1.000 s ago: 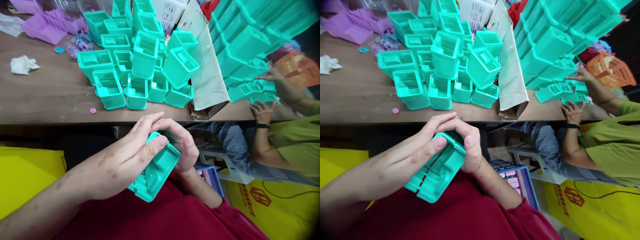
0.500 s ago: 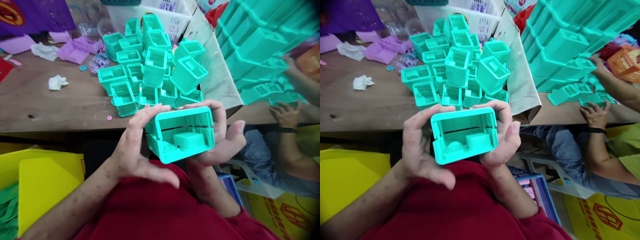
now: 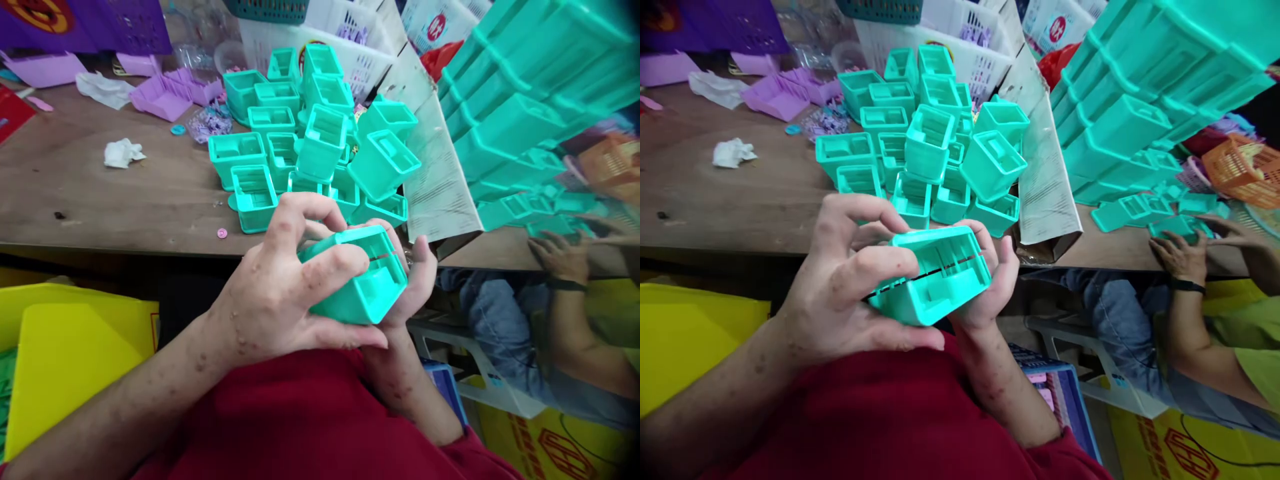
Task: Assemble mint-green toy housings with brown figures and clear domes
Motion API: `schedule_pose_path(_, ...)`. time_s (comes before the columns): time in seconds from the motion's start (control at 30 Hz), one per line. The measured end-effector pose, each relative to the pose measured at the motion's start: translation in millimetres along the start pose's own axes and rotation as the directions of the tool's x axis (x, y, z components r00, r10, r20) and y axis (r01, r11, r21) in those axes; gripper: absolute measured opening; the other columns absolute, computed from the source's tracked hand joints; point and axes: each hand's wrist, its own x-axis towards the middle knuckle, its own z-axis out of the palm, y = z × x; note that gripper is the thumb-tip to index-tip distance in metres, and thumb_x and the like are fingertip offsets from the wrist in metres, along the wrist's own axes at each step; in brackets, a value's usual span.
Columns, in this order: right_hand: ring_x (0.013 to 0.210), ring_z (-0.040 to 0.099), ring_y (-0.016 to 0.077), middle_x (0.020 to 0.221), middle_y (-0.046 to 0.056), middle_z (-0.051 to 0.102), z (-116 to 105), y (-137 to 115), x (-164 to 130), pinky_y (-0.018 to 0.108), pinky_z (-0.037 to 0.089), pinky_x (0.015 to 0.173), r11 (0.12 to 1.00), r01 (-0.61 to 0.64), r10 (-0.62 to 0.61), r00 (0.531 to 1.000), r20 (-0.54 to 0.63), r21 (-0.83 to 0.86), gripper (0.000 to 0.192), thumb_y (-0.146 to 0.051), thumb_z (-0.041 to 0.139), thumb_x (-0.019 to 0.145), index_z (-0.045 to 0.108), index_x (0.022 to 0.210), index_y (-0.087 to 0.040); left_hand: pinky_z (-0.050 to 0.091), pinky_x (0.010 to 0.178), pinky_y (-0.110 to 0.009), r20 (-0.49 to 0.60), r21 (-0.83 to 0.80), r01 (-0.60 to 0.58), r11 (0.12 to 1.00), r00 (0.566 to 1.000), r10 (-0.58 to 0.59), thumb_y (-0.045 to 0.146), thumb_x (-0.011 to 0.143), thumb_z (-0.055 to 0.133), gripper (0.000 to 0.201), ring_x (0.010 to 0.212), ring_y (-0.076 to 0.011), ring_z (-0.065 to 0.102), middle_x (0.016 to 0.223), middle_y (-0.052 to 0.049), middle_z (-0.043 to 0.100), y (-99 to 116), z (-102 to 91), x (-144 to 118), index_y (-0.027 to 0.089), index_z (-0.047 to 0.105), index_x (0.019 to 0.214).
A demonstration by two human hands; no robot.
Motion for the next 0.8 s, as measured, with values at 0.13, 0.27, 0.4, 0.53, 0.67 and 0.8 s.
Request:
schedule_pose_path(0.13,0.095,0.079,0.0342,0.091,0.006,0.079,14.9,-16.5,-10.1,0.06,0.065,0.093,0.99,0.062,-0.052,0.996,-0.078,0.128,0.055,-0.067,0.036,0.104,0.073,0.093,-0.027,0.071,0.099,-0.046,-0.022,-0.095,-0.099,0.991,0.995,0.097,0.058,0.084,0.093,0.05,0.12,-0.0302,0.073,0.134,-0.009,0.052,-3.0,-3.8,-4.6,0.023,0.063,0.105)
schedule_pose_path(0.27,0.104,0.075,0.0382,0.1,0.008,0.077,18.0,-27.9,-21.5,0.067,0.061,0.097,0.969,0.247,-0.245,0.968,-0.056,0.033,0.049,-0.06,0.036,0.105,0.074,0.097,-0.03,0.067,0.111,-0.053,-0.031,-0.217,-0.028,0.976,0.999,0.021,0.053,0.082,0.096,0.056,0.129,-0.0329,0.074,0.138,-0.005,0.062,-3.5,-7.3,-10.0,0.035,0.065,0.125)
schedule_pose_path(0.4,0.109,0.073,0.0398,0.105,0.008,0.073,18.4,-33.6,-26.2,0.067,0.055,0.105,0.916,0.371,-0.382,0.923,-0.048,-0.155,0.046,-0.06,0.036,0.106,0.073,0.098,-0.034,0.045,0.131,-0.068,-0.014,-0.217,-0.003,0.976,1.0,0.0,0.064,0.075,0.096,0.107,0.136,-0.0401,0.07,0.151,-0.012,0.067,-13.2,0.0,-16.9,0.03,0.046,0.162)
schedule_pose_path(0.53,0.108,0.072,0.0372,0.103,0.009,0.073,25.1,-30.1,-30.2,0.065,0.053,0.109,0.887,0.437,-0.449,0.892,-0.051,-0.151,0.048,-0.049,0.032,0.106,0.076,0.101,-0.03,0.029,0.137,-0.073,-0.037,-0.18,-0.072,0.981,0.997,0.066,0.062,0.075,0.097,0.114,0.141,-0.0424,0.067,0.157,-0.017,0.065,-28.5,12.4,-27.4,0.025,0.042,0.168)
schedule_pose_path(0.67,0.121,0.069,0.0422,0.109,0.007,0.071,32.6,-17.6,-41.0,0.07,0.051,0.113,0.885,0.448,-0.458,0.887,-0.061,-0.129,0.053,-0.076,0.039,0.101,0.072,0.109,-0.036,0.044,0.131,-0.066,-0.127,-0.256,-0.073,0.964,0.991,0.041,0.071,0.08,0.09,0.091,0.132,-0.0365,0.074,0.145,-0.01,0.075,-37.7,13.4,-33.3,0.032,0.057,0.156)
schedule_pose_path(0.8,0.143,0.06,0.0473,0.128,0.004,0.074,24.8,-15.6,-45.7,0.071,0.053,0.114,0.873,0.353,-0.377,0.926,-0.007,-0.338,0.054,-0.087,0.064,0.086,0.07,0.119,-0.045,0.054,0.126,-0.056,-0.222,-0.357,-0.141,0.924,0.973,0.063,0.079,0.074,0.089,0.097,0.128,-0.0345,0.076,0.14,-0.011,0.078,-42.4,8.8,-34.8,0.022,0.065,0.149)
